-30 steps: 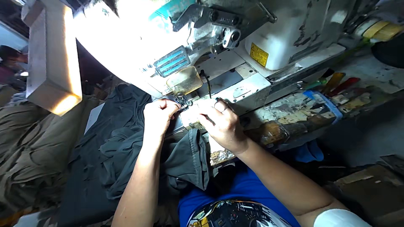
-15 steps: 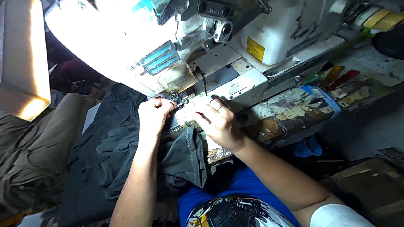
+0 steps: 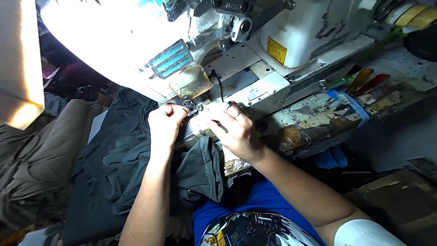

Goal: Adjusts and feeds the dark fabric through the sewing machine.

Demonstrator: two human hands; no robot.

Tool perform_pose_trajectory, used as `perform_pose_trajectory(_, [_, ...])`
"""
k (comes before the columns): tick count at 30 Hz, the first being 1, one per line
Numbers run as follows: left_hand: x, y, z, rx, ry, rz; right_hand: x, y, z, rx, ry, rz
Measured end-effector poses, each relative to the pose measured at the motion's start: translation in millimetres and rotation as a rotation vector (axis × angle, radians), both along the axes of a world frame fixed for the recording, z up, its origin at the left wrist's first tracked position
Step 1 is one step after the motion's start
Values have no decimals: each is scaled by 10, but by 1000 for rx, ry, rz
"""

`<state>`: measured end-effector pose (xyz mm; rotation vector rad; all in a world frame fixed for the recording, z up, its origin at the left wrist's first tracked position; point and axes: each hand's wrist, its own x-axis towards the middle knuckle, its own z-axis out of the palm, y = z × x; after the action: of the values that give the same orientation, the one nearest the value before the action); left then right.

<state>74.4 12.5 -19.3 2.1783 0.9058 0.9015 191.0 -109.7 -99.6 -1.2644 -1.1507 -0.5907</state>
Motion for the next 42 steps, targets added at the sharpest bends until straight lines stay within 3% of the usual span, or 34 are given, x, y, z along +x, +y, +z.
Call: perform_pose_trajectory(42, [-10,-16,-14,152,139,48,-4,-10,-10,-17,18,21])
